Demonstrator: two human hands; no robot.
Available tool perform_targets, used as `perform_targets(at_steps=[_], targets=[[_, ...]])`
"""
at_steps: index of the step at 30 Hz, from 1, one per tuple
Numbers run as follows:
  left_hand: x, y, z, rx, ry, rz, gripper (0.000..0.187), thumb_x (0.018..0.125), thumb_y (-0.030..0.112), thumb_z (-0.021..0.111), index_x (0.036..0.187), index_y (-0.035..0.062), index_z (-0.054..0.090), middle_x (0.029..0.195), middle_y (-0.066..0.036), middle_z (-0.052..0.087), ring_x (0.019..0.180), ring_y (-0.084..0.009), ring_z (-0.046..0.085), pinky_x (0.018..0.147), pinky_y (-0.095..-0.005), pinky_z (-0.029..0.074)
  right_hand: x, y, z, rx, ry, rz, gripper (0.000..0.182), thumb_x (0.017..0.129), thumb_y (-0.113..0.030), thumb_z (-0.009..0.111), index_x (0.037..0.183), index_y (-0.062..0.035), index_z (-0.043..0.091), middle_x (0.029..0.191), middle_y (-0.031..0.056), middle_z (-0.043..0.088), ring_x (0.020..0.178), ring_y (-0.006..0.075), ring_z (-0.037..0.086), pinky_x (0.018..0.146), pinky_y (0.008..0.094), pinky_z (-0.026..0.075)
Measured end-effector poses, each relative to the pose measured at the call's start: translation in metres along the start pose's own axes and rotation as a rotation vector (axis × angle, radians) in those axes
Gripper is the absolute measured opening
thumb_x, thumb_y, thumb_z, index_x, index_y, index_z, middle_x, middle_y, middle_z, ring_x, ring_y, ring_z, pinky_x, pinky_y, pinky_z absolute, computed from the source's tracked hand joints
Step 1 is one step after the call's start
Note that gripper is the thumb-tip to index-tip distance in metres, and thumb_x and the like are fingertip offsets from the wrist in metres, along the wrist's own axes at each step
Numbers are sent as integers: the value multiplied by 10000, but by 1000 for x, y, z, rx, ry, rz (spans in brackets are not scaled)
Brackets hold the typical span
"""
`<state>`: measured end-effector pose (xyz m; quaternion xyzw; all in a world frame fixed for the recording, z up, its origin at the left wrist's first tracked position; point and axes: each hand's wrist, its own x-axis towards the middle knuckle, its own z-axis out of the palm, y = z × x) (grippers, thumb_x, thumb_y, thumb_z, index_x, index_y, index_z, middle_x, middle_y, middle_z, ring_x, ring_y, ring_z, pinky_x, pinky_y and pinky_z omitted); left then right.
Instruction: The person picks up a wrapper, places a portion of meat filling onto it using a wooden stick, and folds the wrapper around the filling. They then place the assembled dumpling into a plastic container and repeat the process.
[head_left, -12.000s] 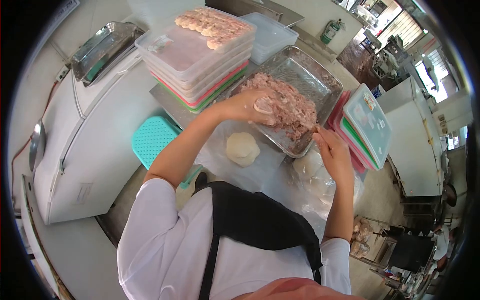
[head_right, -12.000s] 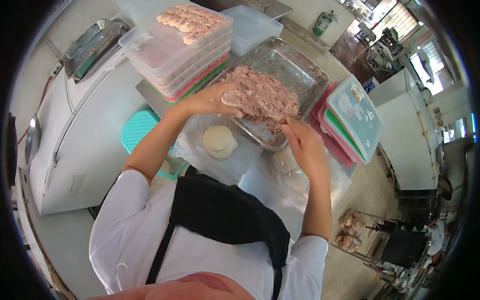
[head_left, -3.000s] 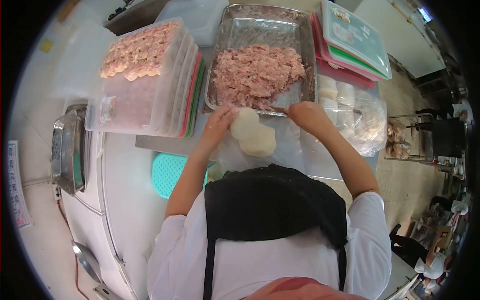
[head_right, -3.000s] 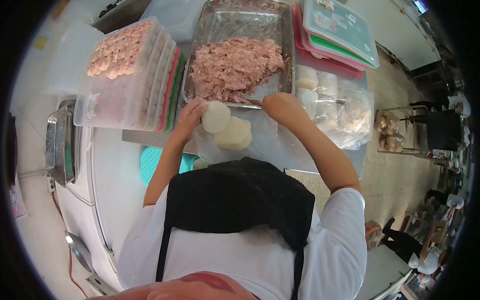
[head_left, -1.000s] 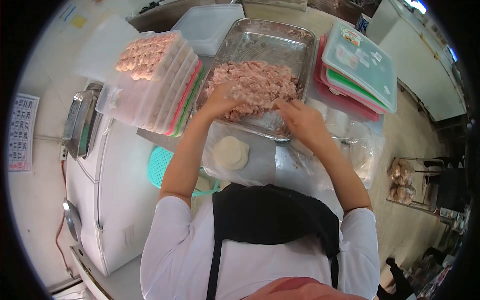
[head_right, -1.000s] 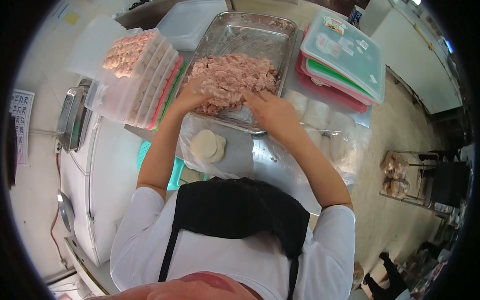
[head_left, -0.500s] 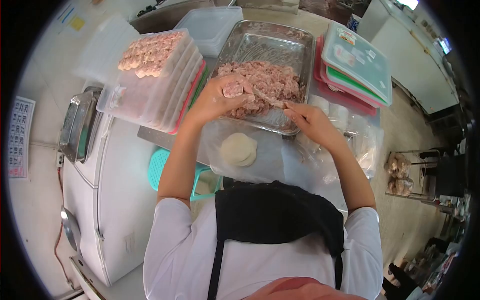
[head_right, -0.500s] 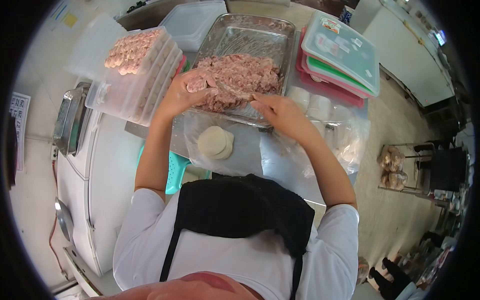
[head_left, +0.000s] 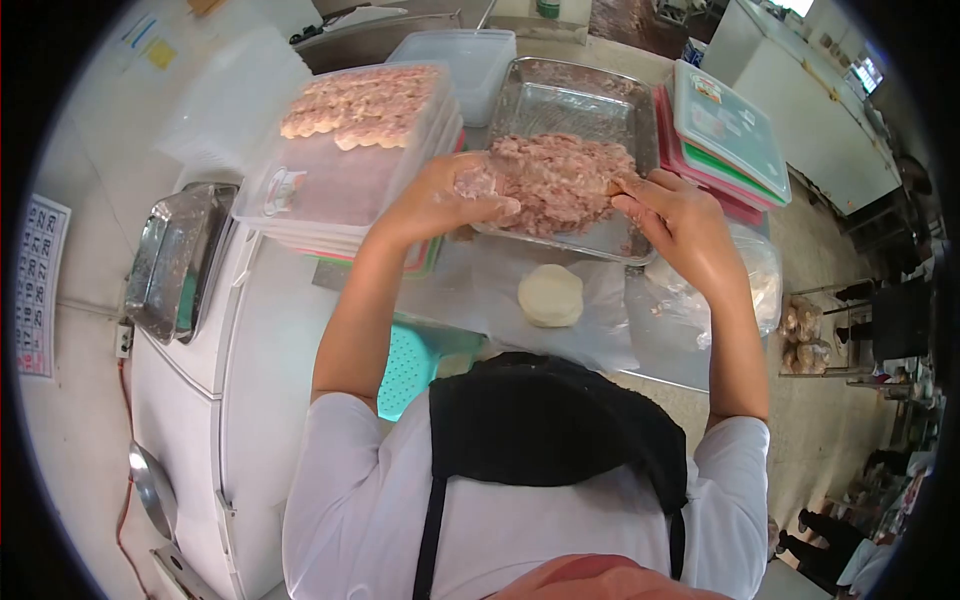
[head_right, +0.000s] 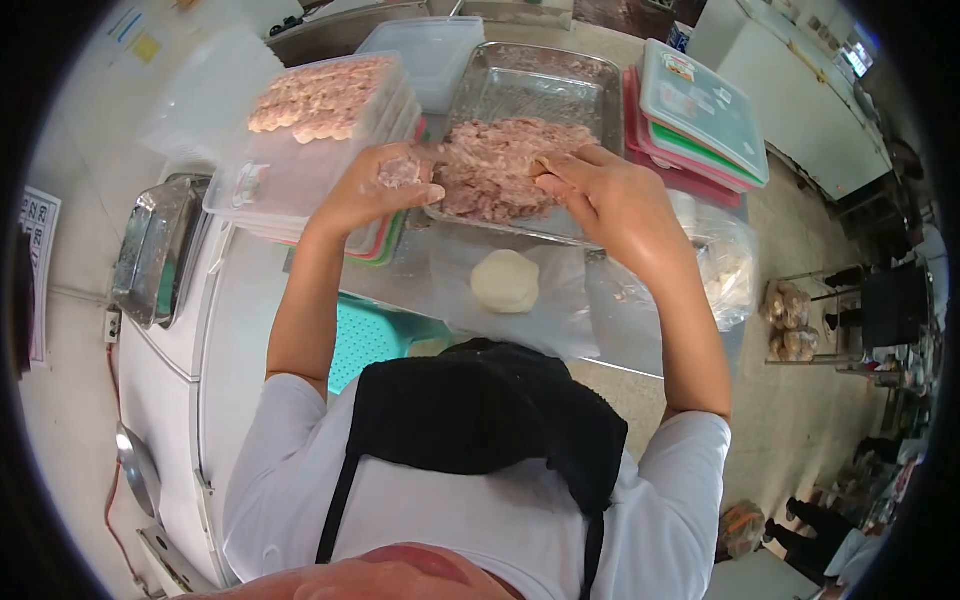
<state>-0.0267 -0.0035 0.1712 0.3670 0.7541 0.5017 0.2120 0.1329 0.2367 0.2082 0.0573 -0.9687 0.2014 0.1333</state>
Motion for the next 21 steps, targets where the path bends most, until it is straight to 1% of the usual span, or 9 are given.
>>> perform_targets(at_steps=[2,5,8,9,11,14,15,17,21], targets=[[-1,-19,-20,126,23,43,551,693,359,809,1078,4,634,990,-103,639,922,-190,570,838,-331,449,0,-16,23,32,82,-144,240,880,-192,623,1045,-21,659,971,136,657,796,338,590,715,345,493],[-13,-15,-51,288,-20,163,556,692,354,812,1089,15,621,973,-85,640,916,-167,567,829,-323,450,15,-34,50,63,28,-38,240,883,-166,623,1055,-3,654,976,133,663,821,303,607,746,329,487],[-31,-18,-86,183,-29,193,516,724,300,785,1106,10,594,1001,-87,635,933,-157,561,838,-318,450,15,-32,49,221,48,54,245,884,-147,624,1075,3,651,996,133,668,866,268,627,784,306,478],[-34,-25,-101,123,-11,181,508,732,280,772,1117,7,584,1015,-94,630,946,-161,560,844,-326,451,12,-30,52,312,95,65,271,893,-158,627,1098,19,643,1013,130,677,903,205,630,813,288,464],[-34,-41,-140,3,22,168,492,748,241,746,1138,1,566,1044,-107,620,972,-169,559,856,-341,452,-3,-14,66,349,170,157,290,898,-188,627,1100,20,640,962,123,671,878,190,617,780,287,466],[-31,-71,-187,301,262,-133,472,759,195,710,1162,9,550,1090,-109,608,1008,-213,567,878,-351,453,-32,1,81,418,238,325,314,911,-213,623,1114,26,637,877,67,649,806,130,578,710,262,451],[-25,-87,-199,456,340,-79,500,753,193,710,1190,21,537,1064,-113,615,975,-230,579,845,-358,461,-41,5,85,442,255,385,321,916,-218,621,1120,29,636,847,41,640,777,103,562,683,250,443],[-12,-115,-215,766,487,38,560,742,189,710,1245,46,510,1012,-119,628,911,-262,602,780,-371,476,-62,14,92,530,270,524,321,928,-233,613,1132,13,641,731,-38,545,640,50,455,569,207,357],[-6,-98,-208,660,433,-72,545,747,158,701,1231,27,484,1087,-173,645,1007,-338,616,883,-390,463,-80,19,101,627,303,643,319,936,-242,607,1155,-13,641,621,-111,396,515,-3,295,459,192,201]])
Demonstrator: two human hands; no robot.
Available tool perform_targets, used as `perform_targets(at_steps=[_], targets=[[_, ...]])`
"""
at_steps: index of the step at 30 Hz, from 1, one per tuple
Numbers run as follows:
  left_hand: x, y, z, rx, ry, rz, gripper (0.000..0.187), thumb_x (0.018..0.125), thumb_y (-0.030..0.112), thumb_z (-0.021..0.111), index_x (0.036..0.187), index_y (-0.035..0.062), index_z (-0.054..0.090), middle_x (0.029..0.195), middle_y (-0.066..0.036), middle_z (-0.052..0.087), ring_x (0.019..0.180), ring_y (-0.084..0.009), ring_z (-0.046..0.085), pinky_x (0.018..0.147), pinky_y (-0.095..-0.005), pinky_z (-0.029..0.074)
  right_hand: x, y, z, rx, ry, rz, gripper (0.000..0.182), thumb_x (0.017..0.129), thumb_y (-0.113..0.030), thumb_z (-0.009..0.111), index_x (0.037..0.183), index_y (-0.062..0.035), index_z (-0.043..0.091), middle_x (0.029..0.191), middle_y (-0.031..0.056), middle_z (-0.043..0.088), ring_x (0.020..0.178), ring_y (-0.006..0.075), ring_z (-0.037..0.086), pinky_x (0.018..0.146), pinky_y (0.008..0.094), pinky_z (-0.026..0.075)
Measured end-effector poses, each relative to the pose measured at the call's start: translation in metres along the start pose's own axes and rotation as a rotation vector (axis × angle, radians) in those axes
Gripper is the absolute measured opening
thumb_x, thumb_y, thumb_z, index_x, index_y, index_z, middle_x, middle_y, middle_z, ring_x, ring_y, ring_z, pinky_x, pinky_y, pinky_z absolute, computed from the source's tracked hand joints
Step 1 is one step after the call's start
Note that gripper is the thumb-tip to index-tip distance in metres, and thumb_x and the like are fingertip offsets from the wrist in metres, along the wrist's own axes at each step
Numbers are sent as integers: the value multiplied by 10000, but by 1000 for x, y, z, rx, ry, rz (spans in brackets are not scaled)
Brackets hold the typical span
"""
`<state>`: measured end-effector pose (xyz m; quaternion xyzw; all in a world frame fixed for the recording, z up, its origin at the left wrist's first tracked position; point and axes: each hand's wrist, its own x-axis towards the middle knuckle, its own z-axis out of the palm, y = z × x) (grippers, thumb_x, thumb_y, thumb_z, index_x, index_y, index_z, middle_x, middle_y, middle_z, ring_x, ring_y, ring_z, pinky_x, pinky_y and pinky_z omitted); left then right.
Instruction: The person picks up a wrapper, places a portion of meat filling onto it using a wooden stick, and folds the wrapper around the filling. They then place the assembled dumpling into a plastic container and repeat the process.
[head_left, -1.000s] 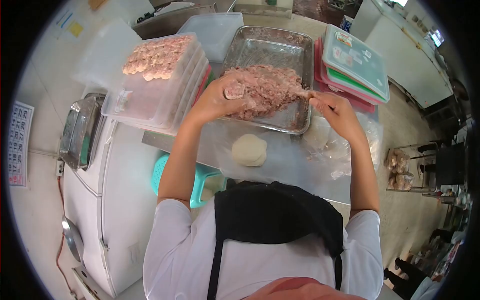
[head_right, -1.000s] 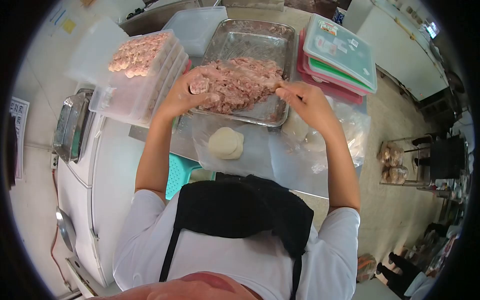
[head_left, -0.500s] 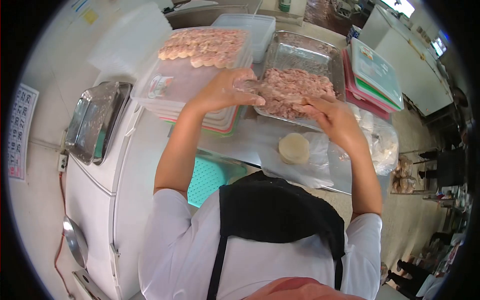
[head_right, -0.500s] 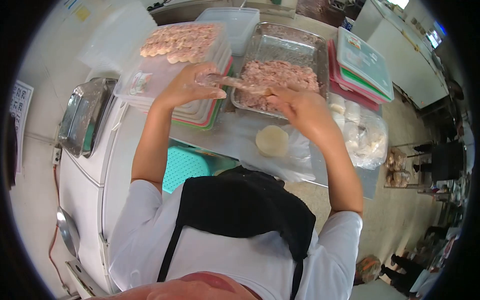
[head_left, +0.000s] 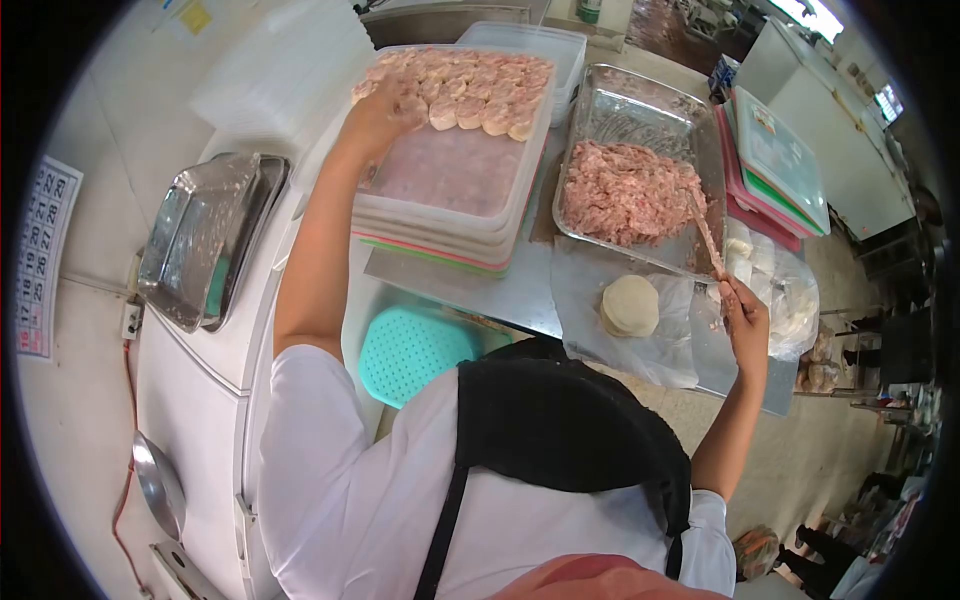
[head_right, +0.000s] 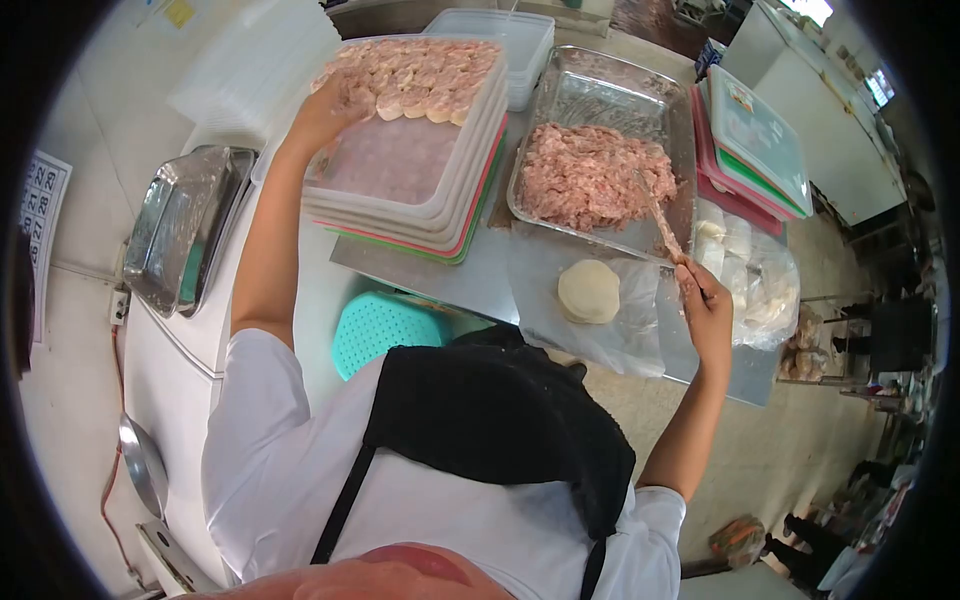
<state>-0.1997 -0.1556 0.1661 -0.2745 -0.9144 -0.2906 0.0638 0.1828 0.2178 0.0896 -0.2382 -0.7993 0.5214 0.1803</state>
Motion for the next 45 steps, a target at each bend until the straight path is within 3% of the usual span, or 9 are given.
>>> perform_targets(at_steps=[3,6,15,20,24,29,33,41,45], targets=[[1,2,8,1,-18,52,588,740,135,696,1271,29,465,1092,-194,643,1016,-346,615,890,-395,461,0,-3,-5,-6,-54,73,343,928,-251,615,1139,19,636,755,-52,532,653,48,449,585,197,375],[11,-1,16,44,-53,52,647,726,107,687,1318,22,438,1113,-210,628,1034,-352,600,897,-404,459,13,4,-6,-63,-79,-47,339,920,-244,624,1132,19,635,761,-22,558,685,65,470,614,215,401],[7,15,16,374,66,273,596,735,51,651,1304,23,473,1212,-232,560,1132,-365,533,928,-413,449,101,11,1,-910,-394,-393,334,903,-330,550,865,-22,673,848,215,643,822,383,613,719,457,481],[-65,141,48,142,231,324,507,784,128,698,1266,80,547,1304,-171,528,1245,-337,461,1003,-377,395,149,71,28,-872,-433,-610,369,908,-361,527,802,-35,662,787,177,646,797,359,631,712,476,492],[-121,206,134,-258,-151,384,417,791,135,694,1192,79,593,1266,-150,544,1205,-326,488,953,-379,437,151,95,52,-812,-516,-601,411,923,-371,490,798,-20,664,791,182,654,810,351,641,724,478,500],[-170,210,213,-306,-508,196,353,794,167,689,1120,77,589,1214,-160,547,1176,-345,484,1014,-418,373,159,113,45,-655,-723,-555,377,938,-335,480,837,-18,659,804,210,644,791,386,628,714,482,489],[-182,209,240,-240,-381,247,253,788,182,692,1000,58,629,1119,-135,567,1086,-325,518,941,-397,412,165,96,21,-389,-859,-496,425,941,-352,470,798,2,659,811,228,641,809,410,621,731,505,478],[-176,194,241,-574,-354,123,178,881,148,603,958,0,665,1031,-121,637,956,-266,602,839,-347,483,156,73,56,-610,-459,-1013,234,861,-204,518,747,-47,648,723,164,640,722,339,644,624,447,496],[-178,168,253,-930,-270,-293,196,915,152,568,1024,5,637,1043,-87,640,948,-198,611,839,-321,490,137,76,81,-677,-507,-994,196,827,-172,529,733,-46,646,713,170,637,700,341,643,621,441,502]])
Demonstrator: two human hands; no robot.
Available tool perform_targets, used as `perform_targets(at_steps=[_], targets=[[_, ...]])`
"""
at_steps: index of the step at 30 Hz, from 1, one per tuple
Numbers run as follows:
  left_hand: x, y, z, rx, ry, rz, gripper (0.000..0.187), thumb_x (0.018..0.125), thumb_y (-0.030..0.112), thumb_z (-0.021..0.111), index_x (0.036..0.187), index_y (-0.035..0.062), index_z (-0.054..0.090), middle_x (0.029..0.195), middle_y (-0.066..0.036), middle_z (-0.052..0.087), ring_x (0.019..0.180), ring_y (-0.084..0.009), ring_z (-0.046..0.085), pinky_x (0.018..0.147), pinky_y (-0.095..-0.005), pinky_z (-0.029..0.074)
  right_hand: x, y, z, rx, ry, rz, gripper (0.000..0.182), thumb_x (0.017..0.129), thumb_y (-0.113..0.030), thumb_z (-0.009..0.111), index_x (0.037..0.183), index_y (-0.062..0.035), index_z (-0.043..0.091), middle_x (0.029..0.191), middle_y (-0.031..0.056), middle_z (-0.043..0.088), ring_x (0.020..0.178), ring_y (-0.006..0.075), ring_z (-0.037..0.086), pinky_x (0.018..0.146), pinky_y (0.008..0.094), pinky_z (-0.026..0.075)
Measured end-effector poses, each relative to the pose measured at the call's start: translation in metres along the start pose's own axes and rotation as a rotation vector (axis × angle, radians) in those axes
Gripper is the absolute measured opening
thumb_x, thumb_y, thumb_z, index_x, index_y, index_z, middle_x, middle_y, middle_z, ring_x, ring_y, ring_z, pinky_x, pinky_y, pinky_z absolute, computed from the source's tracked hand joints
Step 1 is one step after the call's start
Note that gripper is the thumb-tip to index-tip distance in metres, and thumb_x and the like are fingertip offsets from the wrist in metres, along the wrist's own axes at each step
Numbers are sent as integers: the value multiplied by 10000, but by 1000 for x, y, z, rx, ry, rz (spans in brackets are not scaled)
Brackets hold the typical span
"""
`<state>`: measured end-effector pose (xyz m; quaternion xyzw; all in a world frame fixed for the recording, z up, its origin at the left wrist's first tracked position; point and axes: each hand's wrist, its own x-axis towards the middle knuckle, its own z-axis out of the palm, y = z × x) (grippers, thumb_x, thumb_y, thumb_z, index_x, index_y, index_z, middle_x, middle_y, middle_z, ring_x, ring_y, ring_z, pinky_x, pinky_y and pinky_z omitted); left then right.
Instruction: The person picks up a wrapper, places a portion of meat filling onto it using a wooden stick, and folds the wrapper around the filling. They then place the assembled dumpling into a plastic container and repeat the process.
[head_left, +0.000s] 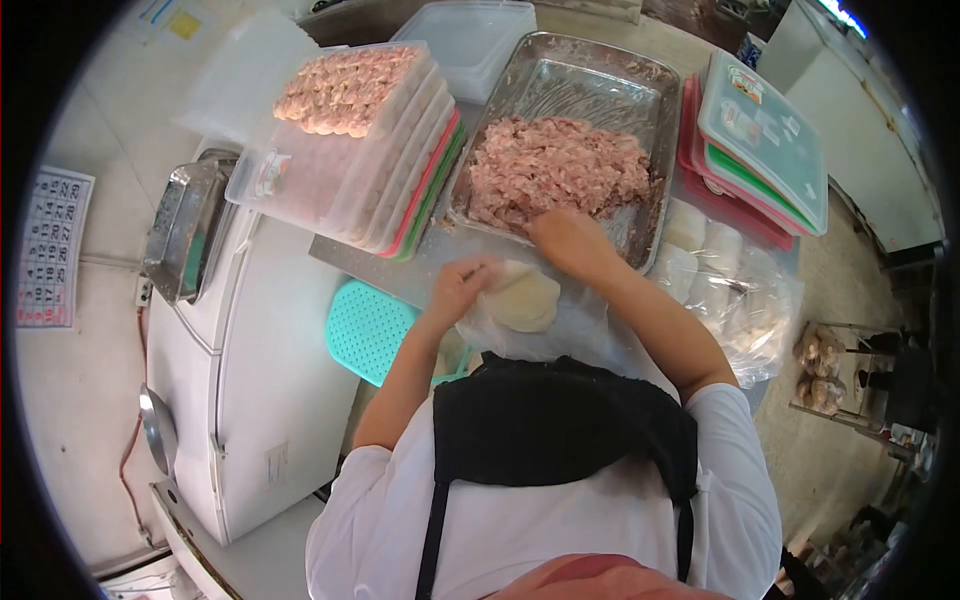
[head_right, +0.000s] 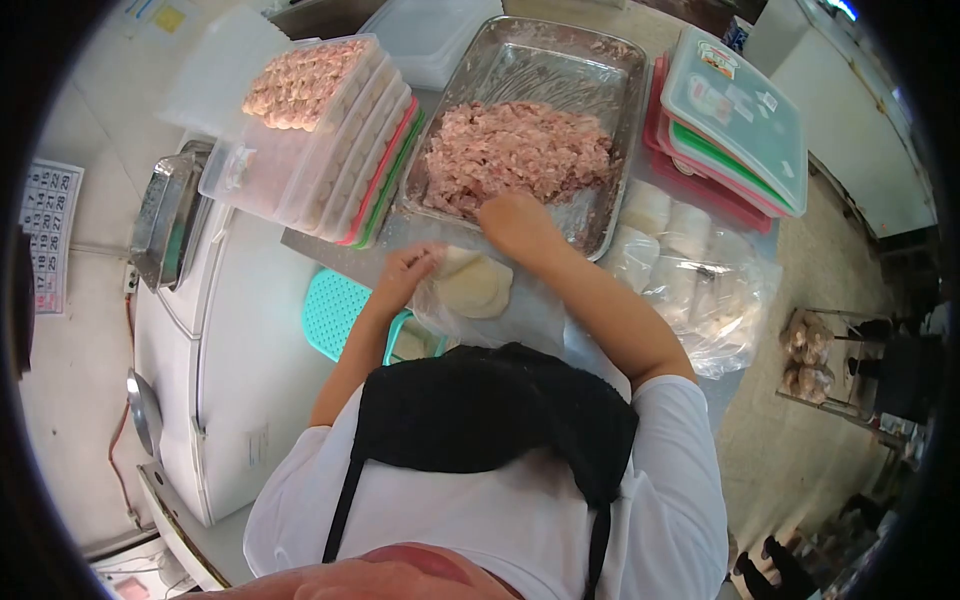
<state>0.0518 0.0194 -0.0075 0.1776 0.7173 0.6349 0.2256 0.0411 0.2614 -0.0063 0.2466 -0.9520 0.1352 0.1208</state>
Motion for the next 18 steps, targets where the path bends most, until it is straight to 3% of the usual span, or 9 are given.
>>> perform_targets(at_steps=[2,5,6,8,11,14,18], targets=[[4,-9,-12,-510,102,-119,210,920,170,557,1029,2,621,1031,-82,644,957,-164,608,859,-300,473,3,11,-2,44,-82,27,172,784,-158,544,716,-39,648,699,163,636,700,334,647,614,432,506],[3,6,-26,-826,-14,-128,250,926,200,559,1087,13,600,1061,-73,633,964,-141,597,859,-283,472,16,-1,-40,65,-54,183,140,724,-138,570,690,-31,653,687,156,639,700,329,653,602,419,513],[0,8,-30,-699,8,-159,259,931,213,552,1086,12,601,1060,-68,633,968,-140,597,863,-284,472,19,-8,-52,66,-22,255,131,705,-132,579,681,-29,655,685,154,641,700,328,656,597,415,515],[-1,9,-40,-436,43,-214,280,939,239,539,1084,9,603,1057,-59,632,977,-138,595,870,-284,472,35,-12,-49,-173,-86,205,122,701,-126,591,677,-29,659,693,150,648,701,323,659,595,411,518],[2,1,-60,-111,-84,-125,292,939,238,541,1118,16,603,1057,-53,634,969,-142,605,871,-294,479,53,-31,-24,-291,-97,150,113,693,-121,605,671,-25,660,697,147,655,696,315,660,605,403,522],[7,-18,-80,-329,-170,-205,298,933,206,558,1153,10,599,1071,-66,636,967,-148,610,876,-295,478,56,-41,-22,-242,-121,173,102,690,-120,607,674,-37,665,702,140,659,696,305,661,618,398,524],[14,-25,-90,-560,4,-244,326,945,213,540,1184,-5,577,1083,-82,639,990,-155,599,906,-294,457,40,-33,-26,-104,-226,219,150,773,-150,599,698,-37,661,701,164,643,707,323,654,616,405,510]])
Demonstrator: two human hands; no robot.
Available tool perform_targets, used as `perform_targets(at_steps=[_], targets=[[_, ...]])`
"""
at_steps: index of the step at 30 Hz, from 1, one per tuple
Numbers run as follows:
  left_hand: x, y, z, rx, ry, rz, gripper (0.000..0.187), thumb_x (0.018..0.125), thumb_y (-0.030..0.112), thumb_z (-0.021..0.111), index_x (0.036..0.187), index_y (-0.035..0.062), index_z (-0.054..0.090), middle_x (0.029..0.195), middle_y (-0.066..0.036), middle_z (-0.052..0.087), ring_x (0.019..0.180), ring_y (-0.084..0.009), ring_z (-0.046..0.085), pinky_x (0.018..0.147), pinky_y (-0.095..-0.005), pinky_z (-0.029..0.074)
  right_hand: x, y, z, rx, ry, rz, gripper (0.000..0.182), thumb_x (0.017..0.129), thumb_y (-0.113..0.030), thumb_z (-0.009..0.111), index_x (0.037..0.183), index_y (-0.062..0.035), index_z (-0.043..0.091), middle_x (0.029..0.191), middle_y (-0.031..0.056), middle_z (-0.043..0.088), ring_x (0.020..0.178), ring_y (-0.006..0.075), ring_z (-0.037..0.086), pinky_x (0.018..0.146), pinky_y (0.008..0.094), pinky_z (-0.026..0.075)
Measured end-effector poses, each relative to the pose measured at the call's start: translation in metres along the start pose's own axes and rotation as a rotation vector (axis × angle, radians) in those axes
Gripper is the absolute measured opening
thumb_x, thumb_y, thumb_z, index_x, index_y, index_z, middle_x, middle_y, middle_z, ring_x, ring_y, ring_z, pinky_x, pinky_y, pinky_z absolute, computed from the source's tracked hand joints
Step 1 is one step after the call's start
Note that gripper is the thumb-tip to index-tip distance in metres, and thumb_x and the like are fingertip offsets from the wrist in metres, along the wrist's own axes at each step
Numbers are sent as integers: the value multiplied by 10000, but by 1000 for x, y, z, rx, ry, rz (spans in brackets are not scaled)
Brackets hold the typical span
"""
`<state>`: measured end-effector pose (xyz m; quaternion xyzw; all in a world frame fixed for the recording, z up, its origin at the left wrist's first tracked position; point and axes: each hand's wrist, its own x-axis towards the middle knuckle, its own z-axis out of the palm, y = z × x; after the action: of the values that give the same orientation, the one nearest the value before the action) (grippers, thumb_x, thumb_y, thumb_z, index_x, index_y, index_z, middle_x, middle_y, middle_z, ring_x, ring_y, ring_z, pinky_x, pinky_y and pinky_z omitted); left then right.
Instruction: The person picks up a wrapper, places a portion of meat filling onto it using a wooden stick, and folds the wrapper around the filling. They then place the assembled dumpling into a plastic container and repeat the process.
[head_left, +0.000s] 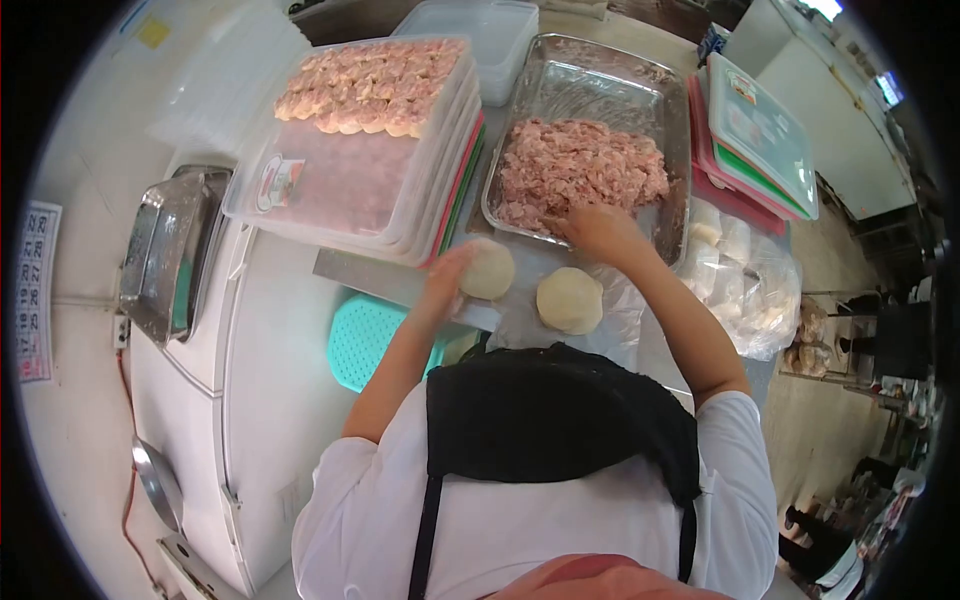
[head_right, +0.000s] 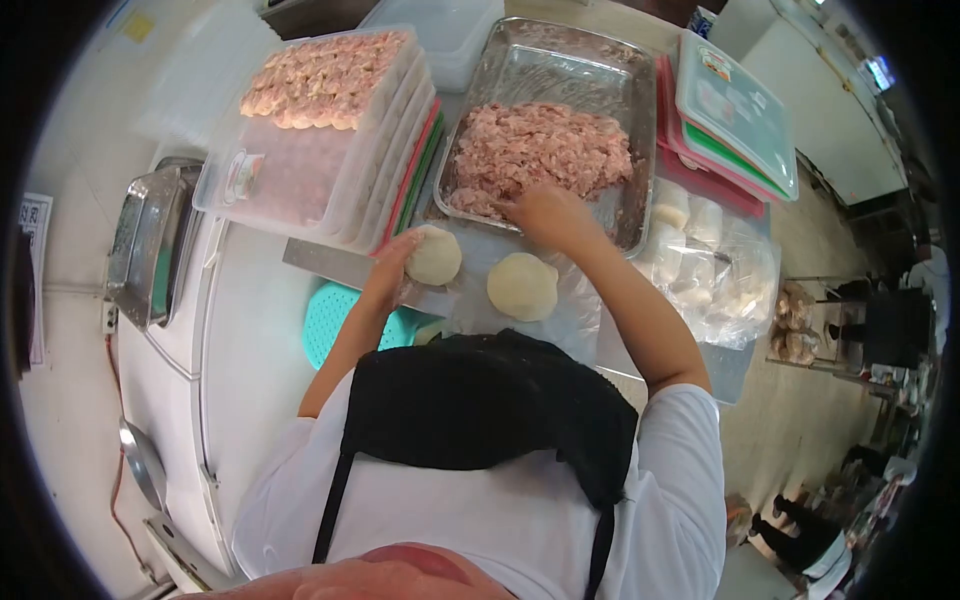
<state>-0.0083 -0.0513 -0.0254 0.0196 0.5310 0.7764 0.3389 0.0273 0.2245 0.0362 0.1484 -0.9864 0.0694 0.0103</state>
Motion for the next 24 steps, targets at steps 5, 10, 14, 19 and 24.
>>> perform_targets(at_steps=[5,10,14,19,24], targets=[[28,1,12,8,173,180,340,949,195,520,1217,-14,531,1151,-110,611,1100,-201,569,964,-335,439,-31,30,13,608,34,325,280,908,-268,566,876,-9,666,723,178,634,676,307,623,630,398,471],[69,41,84,-480,-96,158,447,971,253,467,1325,-16,412,1320,-160,488,1222,-266,485,1049,-398,371,-45,0,-29,720,319,458,255,916,-235,581,974,-1,664,824,153,648,708,275,632,657,390,474],[85,77,136,-742,-151,31,588,984,419,368,1388,-7,331,1416,-190,387,1306,-328,385,1111,-472,269,-49,-1,-15,358,546,252,240,907,-200,574,1040,-12,640,875,143,633,756,306,632,678,399,495],[104,57,135,-726,-119,34,729,940,582,330,1422,35,319,1447,-157,359,1340,-359,316,1116,-537,200,-79,-5,-75,77,175,354,278,900,-155,551,1148,-36,586,869,154,617,773,349,615,664,432,502],[82,73,167,-649,25,29,756,909,617,385,1376,23,394,1412,-168,399,1318,-364,339,1108,-562,201,-86,23,-54,71,204,258,259,880,-126,547,1114,-19,578,856,145,596,755,325,619,614,414,500]])
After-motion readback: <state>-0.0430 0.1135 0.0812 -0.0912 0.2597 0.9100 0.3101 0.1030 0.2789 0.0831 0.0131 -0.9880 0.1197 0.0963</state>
